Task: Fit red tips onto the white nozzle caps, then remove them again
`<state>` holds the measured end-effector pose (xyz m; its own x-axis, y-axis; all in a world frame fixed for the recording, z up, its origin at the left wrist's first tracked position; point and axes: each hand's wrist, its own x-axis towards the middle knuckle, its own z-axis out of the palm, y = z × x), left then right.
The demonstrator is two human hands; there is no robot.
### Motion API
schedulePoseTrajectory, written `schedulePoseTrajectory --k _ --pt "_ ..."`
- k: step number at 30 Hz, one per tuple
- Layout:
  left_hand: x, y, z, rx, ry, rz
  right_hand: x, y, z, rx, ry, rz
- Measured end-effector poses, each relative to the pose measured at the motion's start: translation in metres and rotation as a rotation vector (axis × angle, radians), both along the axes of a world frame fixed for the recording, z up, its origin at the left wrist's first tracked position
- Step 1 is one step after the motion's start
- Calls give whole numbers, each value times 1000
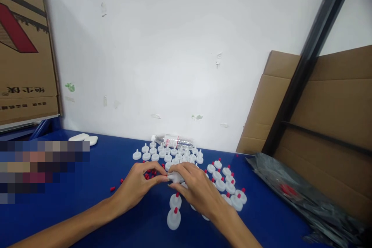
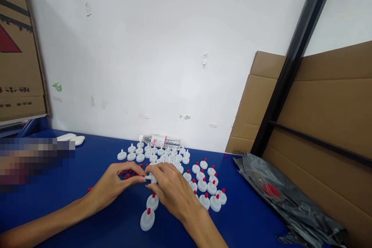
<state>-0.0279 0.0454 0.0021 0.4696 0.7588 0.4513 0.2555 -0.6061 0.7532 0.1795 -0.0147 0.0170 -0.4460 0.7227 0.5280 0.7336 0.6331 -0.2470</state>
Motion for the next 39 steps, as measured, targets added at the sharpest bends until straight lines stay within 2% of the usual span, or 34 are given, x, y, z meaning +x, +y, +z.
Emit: schedulePoseTrajectory --k 5,10,16,21,23,25,27,29,34,39 --pt "-1 2 0 34 47 24 -3 -1 1 116 9 25" --pt "-1 2 -3 142 133 -64 -5 0 -2 191 -39 36" --pt "0 -4 -1 118 70 -121 -12 -4 -4 367 -96 40" --pt "1 -3 2 208 171 -57 -6 -1 4 394 -135 18" --pt "1 -1 1 320 229 -49 4 2 7 400 -188 -41" --pt "-1 2 -1 441 291 -44 18 6 11 388 -222 -184" --pt "-5 7 -4 524 367 -16 35 9 14 321 -211 -357" --pt "-10 13 -6 565 449 35 53 12 16 243 -180 -465" --pt "-16 20 -10 618 571 143 81 19 15 181 -133 -593" --pt "-15 21 -14 620 623 161 84 24 10 79 -238 -648"
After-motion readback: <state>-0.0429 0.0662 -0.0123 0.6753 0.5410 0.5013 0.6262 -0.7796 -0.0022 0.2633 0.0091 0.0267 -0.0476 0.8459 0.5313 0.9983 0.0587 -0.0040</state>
